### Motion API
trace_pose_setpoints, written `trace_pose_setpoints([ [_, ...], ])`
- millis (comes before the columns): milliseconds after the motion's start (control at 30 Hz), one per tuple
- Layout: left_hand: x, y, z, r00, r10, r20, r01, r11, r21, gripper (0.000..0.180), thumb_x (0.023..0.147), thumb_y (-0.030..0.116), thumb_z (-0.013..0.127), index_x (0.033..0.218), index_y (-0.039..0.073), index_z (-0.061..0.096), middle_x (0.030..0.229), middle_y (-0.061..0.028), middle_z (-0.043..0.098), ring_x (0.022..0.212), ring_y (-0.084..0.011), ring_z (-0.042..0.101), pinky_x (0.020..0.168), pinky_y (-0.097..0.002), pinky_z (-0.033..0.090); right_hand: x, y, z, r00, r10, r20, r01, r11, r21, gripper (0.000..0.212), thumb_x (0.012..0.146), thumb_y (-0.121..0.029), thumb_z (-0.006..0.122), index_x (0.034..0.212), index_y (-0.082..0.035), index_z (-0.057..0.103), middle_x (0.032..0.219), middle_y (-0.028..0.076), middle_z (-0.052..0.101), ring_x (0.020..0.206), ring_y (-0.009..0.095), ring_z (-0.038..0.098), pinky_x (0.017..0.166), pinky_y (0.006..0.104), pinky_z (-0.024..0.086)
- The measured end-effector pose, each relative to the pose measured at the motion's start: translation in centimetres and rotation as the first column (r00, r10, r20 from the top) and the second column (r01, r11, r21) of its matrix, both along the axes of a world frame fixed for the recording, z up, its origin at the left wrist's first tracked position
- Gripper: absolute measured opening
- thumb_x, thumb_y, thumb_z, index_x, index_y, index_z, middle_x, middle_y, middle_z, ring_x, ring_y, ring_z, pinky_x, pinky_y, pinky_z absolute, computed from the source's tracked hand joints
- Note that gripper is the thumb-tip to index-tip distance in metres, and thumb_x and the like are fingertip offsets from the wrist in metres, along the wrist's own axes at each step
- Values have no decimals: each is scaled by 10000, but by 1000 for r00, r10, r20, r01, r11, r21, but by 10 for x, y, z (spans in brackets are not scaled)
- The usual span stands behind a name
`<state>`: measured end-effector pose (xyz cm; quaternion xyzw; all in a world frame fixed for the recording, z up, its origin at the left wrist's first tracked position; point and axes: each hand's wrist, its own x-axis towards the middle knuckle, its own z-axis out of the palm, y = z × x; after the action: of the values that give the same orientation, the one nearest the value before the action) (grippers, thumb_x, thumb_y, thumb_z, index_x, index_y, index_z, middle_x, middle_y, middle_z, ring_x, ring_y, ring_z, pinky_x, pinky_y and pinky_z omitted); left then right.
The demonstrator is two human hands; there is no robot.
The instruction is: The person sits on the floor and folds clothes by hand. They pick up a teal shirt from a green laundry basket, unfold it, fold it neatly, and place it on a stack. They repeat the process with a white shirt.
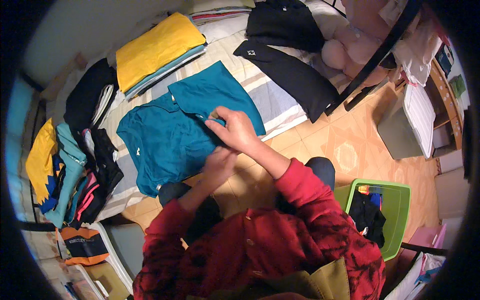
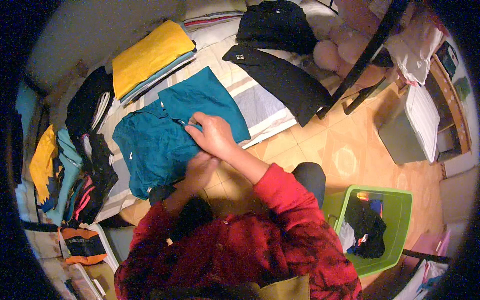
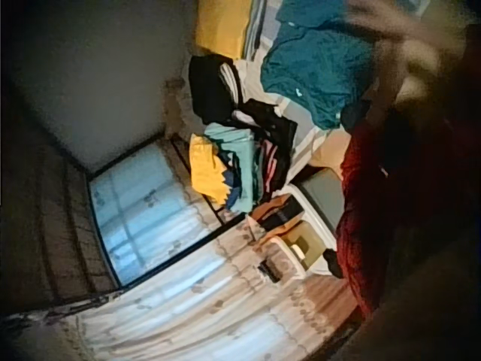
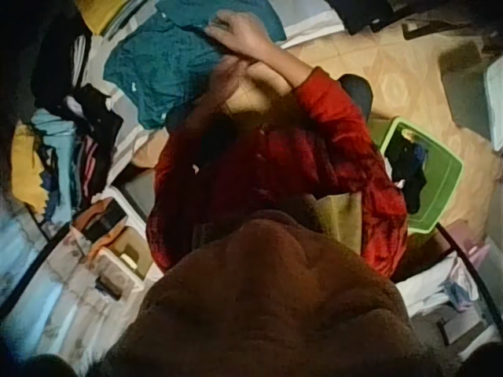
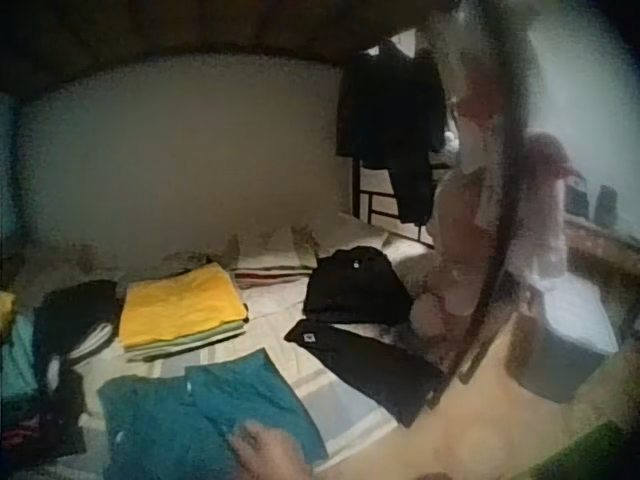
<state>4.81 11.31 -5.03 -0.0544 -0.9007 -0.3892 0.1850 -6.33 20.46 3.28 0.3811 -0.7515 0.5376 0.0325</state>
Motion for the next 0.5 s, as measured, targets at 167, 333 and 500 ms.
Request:
trace_pose_setpoints([
  [167,-50,27,-41,1000,1,-16,-2,997,-80,295,980,211,470,1240,72,483,1135,-66,544,1099,-180,514,960,-345,415,3,-4,24,996,-56,-68,57,998,10,213,821,-277,688,847,-71,642,719,151,638,678,353,628,583,422,485],
  [333,-77,25,-61,992,-15,122,40,979,-198,310,971,235,481,1234,72,493,1134,-79,547,1098,-197,516,954,-355,421,2,-5,27,996,-28,-80,26,999,-22,193,813,-266,682,839,-85,619,766,149,658,711,361,637,604,468,487],
  [500,-83,26,-66,973,-34,228,97,958,-270,325,962,259,493,1228,72,503,1133,-92,550,1097,-213,517,947,-365,427,1,-12,17,995,14,-95,-15,1000,-1,183,808,-250,682,828,-84,609,774,147,661,715,359,639,603,464,490],
])
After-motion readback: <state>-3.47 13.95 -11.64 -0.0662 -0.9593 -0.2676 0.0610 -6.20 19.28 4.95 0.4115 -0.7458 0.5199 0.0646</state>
